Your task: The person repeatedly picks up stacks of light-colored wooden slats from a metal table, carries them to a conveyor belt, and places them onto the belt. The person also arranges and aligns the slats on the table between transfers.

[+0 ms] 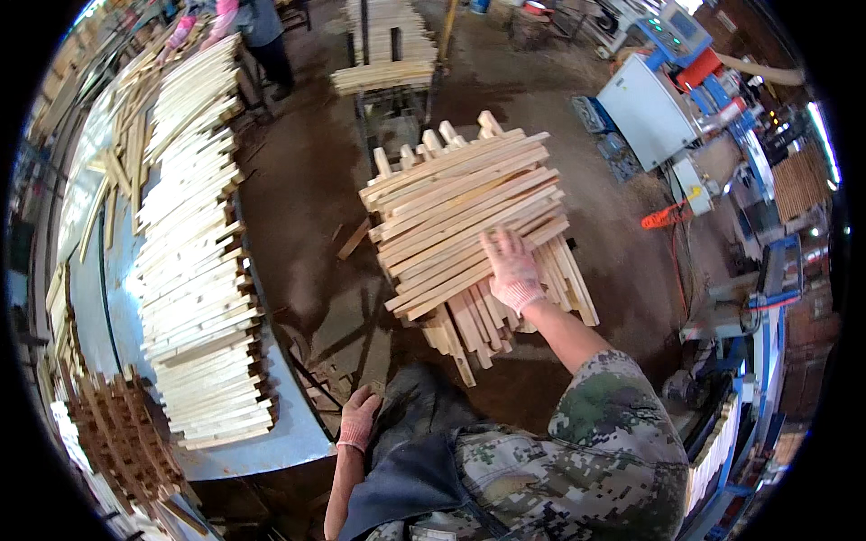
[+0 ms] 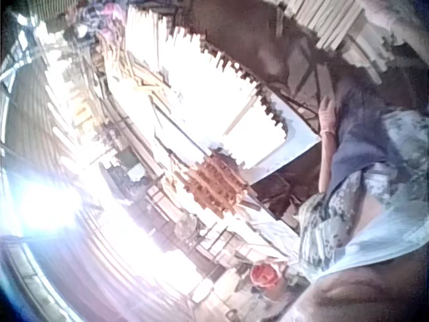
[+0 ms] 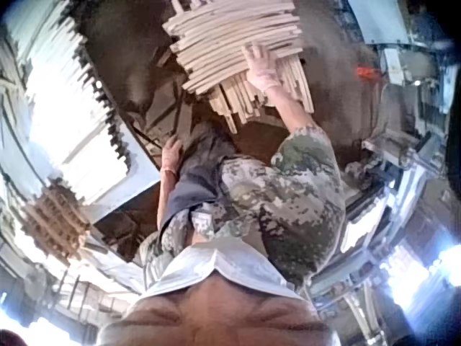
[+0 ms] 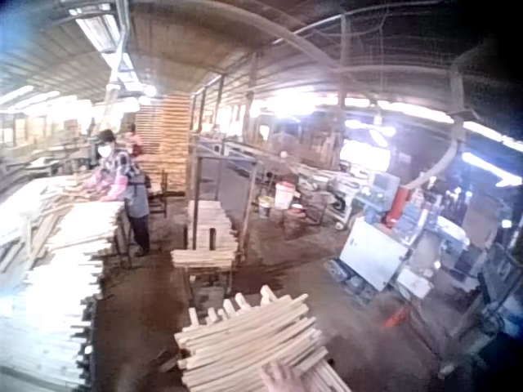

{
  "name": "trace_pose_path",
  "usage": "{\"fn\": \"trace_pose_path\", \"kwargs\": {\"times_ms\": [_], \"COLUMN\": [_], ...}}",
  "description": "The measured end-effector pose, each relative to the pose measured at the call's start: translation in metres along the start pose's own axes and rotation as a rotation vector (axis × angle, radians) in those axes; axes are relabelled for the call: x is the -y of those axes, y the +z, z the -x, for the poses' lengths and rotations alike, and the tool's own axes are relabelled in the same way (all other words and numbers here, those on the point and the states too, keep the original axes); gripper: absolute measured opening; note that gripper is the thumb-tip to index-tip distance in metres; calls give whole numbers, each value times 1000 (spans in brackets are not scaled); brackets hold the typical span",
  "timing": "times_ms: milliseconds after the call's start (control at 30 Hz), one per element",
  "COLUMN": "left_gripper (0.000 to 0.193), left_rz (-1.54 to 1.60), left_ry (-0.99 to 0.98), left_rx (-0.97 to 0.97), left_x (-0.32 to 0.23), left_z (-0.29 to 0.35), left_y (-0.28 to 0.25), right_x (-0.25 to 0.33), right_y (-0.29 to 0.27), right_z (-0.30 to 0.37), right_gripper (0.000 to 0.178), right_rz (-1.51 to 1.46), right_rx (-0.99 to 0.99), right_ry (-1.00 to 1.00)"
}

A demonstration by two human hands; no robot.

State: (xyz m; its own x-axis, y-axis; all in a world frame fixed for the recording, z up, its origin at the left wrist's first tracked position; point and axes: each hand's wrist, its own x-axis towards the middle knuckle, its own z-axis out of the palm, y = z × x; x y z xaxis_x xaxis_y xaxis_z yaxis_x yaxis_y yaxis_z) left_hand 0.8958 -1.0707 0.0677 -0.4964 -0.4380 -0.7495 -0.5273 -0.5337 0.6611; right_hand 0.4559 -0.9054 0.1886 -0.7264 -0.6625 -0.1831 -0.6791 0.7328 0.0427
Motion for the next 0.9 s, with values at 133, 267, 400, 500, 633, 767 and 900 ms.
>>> {"fn": "trace_pose_path", "kwargs": {"times_ms": [133,267,400,500,633,767,900], "left_gripper": [65,63,60,61,65,63,67], "left_rz": [67,136,76,190,81,-79,111], "left_ry": [15,43,82,58,40,70,41], "left_rx": [-39,-38,-51,-101,-112,-199,-225], "left_x": [-4,25,24,34,47,60,83], "left_z": [7,0,14,25,49,73,77], "left_y": [-13,-35,-47,-66,-88,-110,-140], "right_x": [35,65,97,102,102,74,113], "right_y": [69,98,84,99,117,145,131], "right_z": [44,37,-11,-24,-34,-36,-11], "right_gripper": [109,84,36,35,36,26,29], "right_rz": [-884,-1870,-1833,-1857,-1960,-2119,-1931], "right_rx": [-298,64,-1,-11,-72,15,-146], "right_ry": [355,900,889,880,823,740,740]}}
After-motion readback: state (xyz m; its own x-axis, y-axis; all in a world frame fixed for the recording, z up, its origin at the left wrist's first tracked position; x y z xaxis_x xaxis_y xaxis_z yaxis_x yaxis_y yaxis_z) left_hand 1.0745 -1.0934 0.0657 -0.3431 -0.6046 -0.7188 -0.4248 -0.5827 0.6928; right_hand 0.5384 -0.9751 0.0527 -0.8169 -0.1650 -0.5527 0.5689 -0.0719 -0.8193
